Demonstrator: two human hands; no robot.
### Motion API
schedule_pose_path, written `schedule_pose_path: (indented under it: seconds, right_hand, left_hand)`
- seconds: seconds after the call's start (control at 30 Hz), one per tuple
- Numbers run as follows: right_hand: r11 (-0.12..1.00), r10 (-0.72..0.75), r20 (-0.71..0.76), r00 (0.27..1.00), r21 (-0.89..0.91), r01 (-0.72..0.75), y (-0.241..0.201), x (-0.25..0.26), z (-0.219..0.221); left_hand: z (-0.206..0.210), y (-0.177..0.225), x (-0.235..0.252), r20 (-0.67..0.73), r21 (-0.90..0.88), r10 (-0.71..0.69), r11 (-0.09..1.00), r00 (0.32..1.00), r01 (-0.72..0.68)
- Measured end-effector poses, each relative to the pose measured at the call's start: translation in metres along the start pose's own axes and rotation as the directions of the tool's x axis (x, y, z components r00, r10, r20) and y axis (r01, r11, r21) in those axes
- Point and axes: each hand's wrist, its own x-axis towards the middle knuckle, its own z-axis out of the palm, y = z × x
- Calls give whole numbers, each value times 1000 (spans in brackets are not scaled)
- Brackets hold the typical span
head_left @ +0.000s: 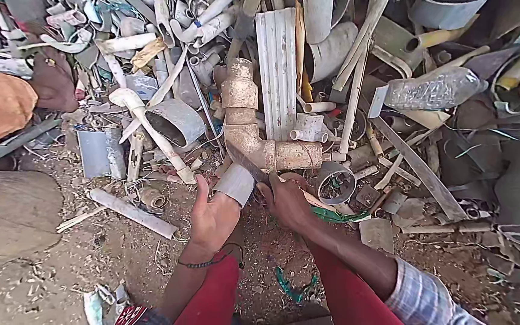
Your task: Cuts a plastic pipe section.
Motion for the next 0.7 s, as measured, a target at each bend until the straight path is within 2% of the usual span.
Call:
schedule_pose_path:
  seconds: [0.07,0.1,0.17,0.23,0.27,0.33,0.4,0.5,0.53,0.63,0.7]
  right_hand:
    - [992,-125,-40,991,-25,124,-6,-13,12]
    - [988,-151,-10,989,-14,151,-7,-15,13]
    - [991,-136,-39,990,-5,136,-2,-7,11]
    - [998,-58,-84,995,1,58,-1,2,7]
    - [998,-63,-112,992,-23,61,-3,1,8]
    - [982,-180,-172,969,-88,167,-5,-10,17]
    - [979,-189,-130,973,-101,176,-6,-14,13]
    - [995,-50,-131,990,-89,39,-4,-3,0]
    - [994,-52,-128,990,-99,40,-6,-4,1]
    - [983,-167,-34,985,-79,164,-16,-21,11]
    - [989,-138,-40,990,-54,136,-11,-13,5]
  left_hand:
    - [-3,3,-3,18,-46,0,999,1000,1]
    - [-5,3,-4,31,-56,6,998,1000,-4]
    - [-11,-1,-4,55,-99,16,995,998,-10]
    - [-16,-3,-4,55,-147,14,989,998,-6]
    - [-18,-3,-5,62,-161,19,987,998,-9]
    - [-19,-1,-6,100,-179,38,984,994,-20]
    - [-16,-1,-7,123,-142,46,989,991,-29]
    - [-14,-7,-7,123,-107,21,994,992,-8]
    - [-13,-7,-6,120,-106,21,994,993,-8]
    - [-12,-6,-6,68,-123,31,992,997,-22]
    - [-12,-6,-5,92,-160,18,987,996,-3]
